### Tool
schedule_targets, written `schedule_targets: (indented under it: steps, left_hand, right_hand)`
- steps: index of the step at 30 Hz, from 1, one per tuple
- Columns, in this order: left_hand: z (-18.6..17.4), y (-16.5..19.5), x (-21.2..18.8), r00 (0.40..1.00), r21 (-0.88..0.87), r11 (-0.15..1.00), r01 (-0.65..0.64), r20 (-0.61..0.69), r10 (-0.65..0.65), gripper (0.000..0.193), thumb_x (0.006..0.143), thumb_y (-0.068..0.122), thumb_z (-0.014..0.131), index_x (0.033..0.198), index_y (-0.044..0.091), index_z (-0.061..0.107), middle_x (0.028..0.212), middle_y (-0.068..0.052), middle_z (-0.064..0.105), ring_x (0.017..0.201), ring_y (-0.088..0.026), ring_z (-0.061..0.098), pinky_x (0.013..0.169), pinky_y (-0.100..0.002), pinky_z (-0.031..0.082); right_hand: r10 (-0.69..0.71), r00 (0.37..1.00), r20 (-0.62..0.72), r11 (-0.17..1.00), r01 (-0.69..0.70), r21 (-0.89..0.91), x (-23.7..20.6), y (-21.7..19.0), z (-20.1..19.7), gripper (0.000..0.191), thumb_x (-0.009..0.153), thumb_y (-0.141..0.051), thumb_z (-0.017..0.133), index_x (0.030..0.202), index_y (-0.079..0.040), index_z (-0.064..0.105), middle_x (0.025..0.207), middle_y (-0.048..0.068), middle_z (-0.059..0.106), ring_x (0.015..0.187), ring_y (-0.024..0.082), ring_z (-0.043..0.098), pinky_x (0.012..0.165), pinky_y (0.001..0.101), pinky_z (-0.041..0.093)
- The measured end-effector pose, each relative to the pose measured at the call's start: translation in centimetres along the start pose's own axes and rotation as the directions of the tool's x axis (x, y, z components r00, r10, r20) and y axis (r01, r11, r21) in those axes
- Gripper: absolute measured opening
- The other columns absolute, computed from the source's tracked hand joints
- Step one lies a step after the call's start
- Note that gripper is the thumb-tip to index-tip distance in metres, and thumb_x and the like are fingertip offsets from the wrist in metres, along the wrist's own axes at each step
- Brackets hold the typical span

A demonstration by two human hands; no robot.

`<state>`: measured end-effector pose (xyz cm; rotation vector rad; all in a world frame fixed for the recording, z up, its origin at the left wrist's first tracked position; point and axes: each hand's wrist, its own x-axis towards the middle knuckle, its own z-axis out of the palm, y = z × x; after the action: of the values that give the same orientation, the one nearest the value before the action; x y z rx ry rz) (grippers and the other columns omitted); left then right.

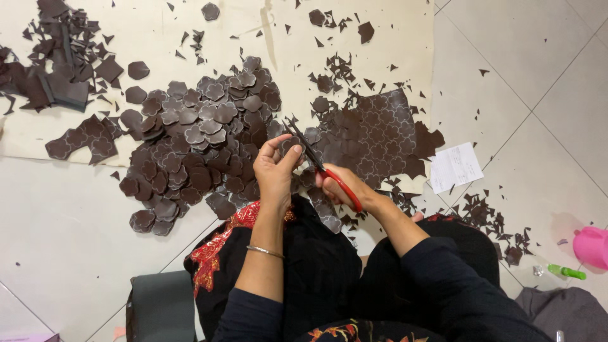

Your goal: The person sits on the floor and uses red-handled scissors to cut flower-shaped pieces from a sheet of dark brown patterned material. They hold the material with one hand and cut along the outlines with the other, placing the finished shapes into a growing pile on the floor.

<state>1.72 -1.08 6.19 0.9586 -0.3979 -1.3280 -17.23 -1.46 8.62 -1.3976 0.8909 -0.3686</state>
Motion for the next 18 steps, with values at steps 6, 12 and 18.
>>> schedule_targets:
  steps: [6,12,18]
  left_hand:
    - [0.07,0.22,-0.09,0.999,0.057,0.998,0.041,0.012,-0.042,0.026,0.088,0.000,0.076,0.113,-0.001,0.067,0.097,-0.006,0.074,0.080,-0.009,0.068,0.070,-0.024,0.059]
    - [0.02,0.19,-0.17,0.999,0.017,0.999,0.041,0.021,-0.042,0.026,0.088,-0.001,0.076,0.113,-0.001,0.067,0.097,-0.006,0.073,0.079,-0.009,0.068,0.070,-0.023,0.058]
    - [-0.14,-0.11,0.04,0.996,-0.054,0.994,0.092,0.010,-0.092,0.026,0.088,-0.002,0.075,0.112,0.000,0.067,0.096,-0.006,0.073,0.077,-0.010,0.068,0.069,-0.023,0.058]
  right_hand:
    - [-0.021,0.999,0.026,0.999,0.022,-0.044,-0.13,-0.77,-0.24,0.074,0.090,-0.083,0.047,0.103,-0.010,0.053,0.072,-0.004,0.045,0.063,0.009,0.047,0.057,0.0250,0.044]
    - [0.007,1.000,0.009,1.000,-0.007,-0.001,-0.25,-0.77,-0.11,0.076,0.085,-0.085,0.049,0.096,-0.010,0.051,0.067,-0.003,0.044,0.055,0.009,0.045,0.050,0.0254,0.040]
    - [0.050,0.998,-0.024,0.998,-0.051,-0.024,-0.03,-0.43,-0.12,0.080,0.081,-0.089,0.047,0.090,-0.010,0.052,0.063,-0.003,0.045,0.052,0.008,0.048,0.048,0.0242,0.041]
